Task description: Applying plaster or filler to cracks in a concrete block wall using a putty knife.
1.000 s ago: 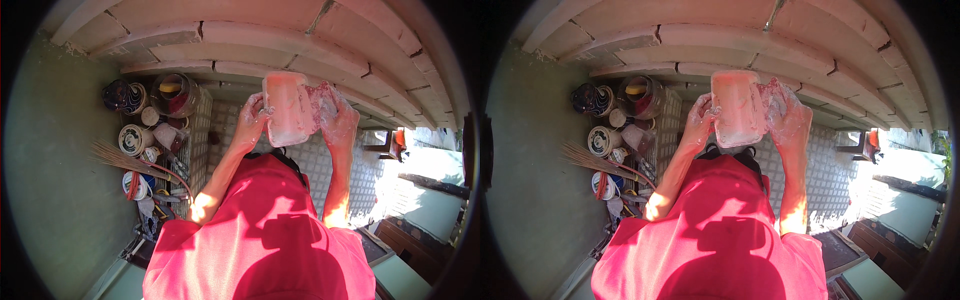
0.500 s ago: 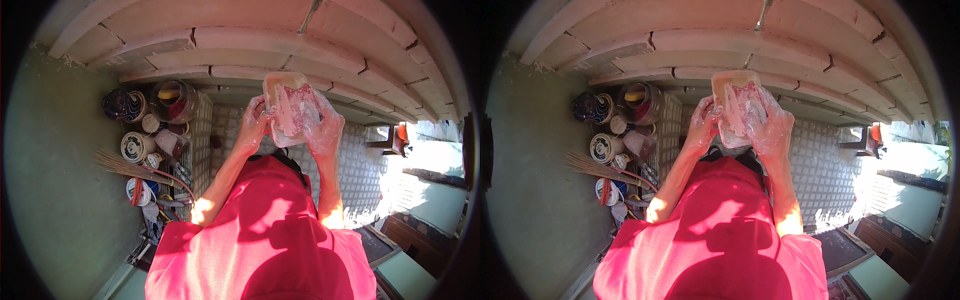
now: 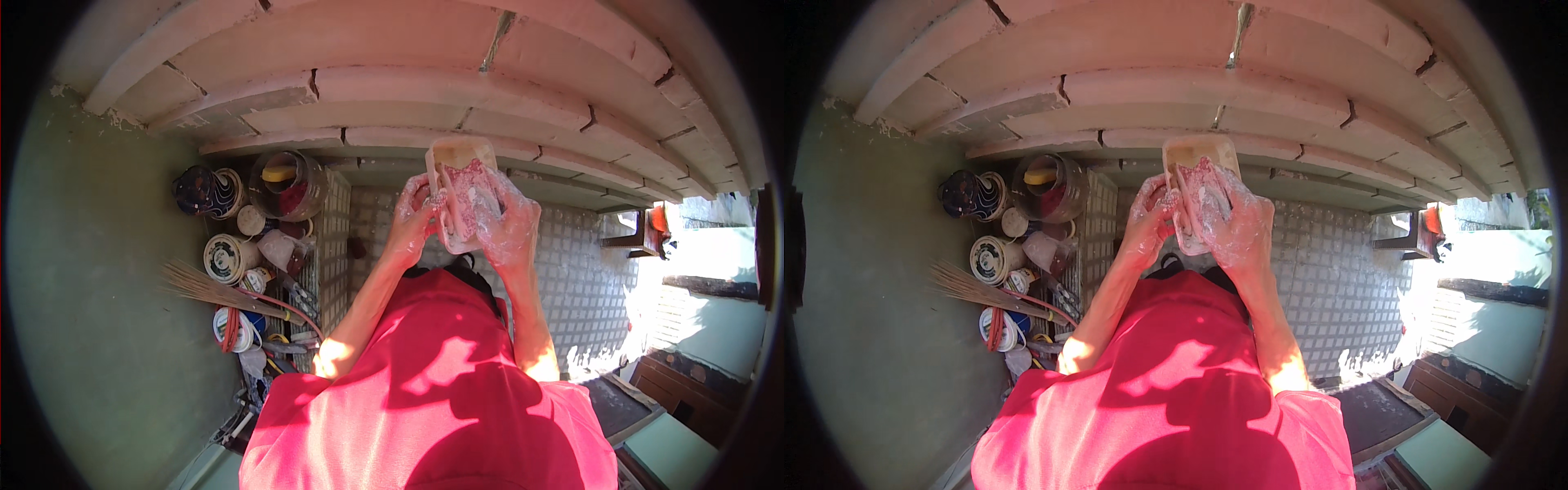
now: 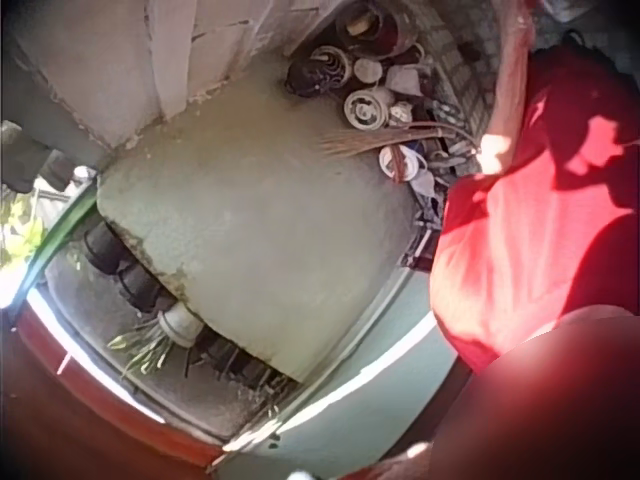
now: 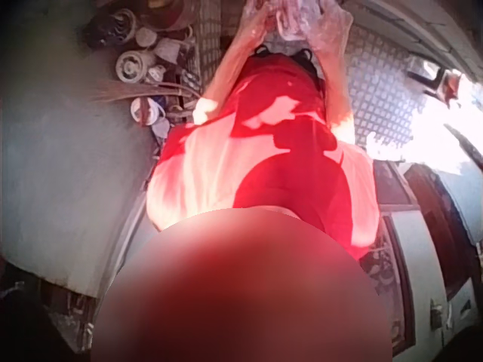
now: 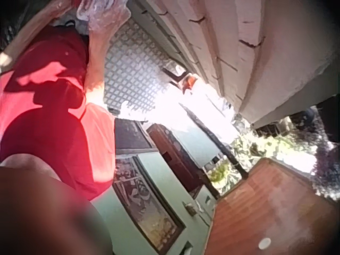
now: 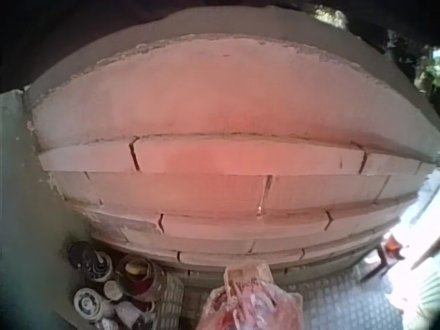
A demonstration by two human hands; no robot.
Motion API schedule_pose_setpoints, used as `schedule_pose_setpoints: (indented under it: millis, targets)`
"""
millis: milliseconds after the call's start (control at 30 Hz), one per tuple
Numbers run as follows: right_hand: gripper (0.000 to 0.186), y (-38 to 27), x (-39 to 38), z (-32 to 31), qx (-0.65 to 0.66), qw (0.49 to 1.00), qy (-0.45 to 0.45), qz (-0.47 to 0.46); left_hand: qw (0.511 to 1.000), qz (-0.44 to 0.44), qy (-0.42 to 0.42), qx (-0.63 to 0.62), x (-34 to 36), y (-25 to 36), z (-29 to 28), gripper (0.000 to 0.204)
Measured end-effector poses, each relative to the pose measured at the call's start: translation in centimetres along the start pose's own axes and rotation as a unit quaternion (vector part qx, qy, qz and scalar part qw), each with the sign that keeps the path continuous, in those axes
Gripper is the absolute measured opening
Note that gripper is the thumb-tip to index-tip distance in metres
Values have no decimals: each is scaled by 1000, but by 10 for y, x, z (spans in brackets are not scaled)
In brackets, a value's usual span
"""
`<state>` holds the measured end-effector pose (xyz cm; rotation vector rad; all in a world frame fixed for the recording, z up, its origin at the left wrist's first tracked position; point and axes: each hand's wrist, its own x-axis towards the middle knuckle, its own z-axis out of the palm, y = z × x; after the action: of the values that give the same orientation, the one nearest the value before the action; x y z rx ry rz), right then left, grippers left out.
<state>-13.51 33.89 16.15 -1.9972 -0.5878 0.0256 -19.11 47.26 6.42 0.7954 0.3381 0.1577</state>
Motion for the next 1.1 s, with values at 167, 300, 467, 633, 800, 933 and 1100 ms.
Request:
schedule_pose_setpoints:
  millis: [167, 300, 467, 633, 800, 933, 1100]
  targets:
    - [39, 41, -1, 12, 26, 999, 37, 20, 999, -39, 13, -1, -1, -10, -12, 36]
    - [36, 57, -2, 9, 58, 995, 50, 66, 999, -37, 8, -10, -2, -3, -6, 35]
    - [35, 64, 9, 17, 68, 996, 39, 48, 1000, -29, 4, 7, 4, 6, -10, 35]
    - [33, 84, 17, 18, 99, 994, 34, 39, 999, -42, -9, 6, 14, 11, -10, 34]
    - [29, 100, 6, 23, 133, 986, 65, 72, 998, -46, -25, -20, 3, 9, -17, 35]
    - [27, 85, 2, 14, 157, 982, 63, 90, 998, -49, -15, -38, 4, 1, -24, 36]
    - [31, 64, 13, -8, 303, 935, 96, 156, 999, 1, -41, -27, 13, 21, -12, 34]
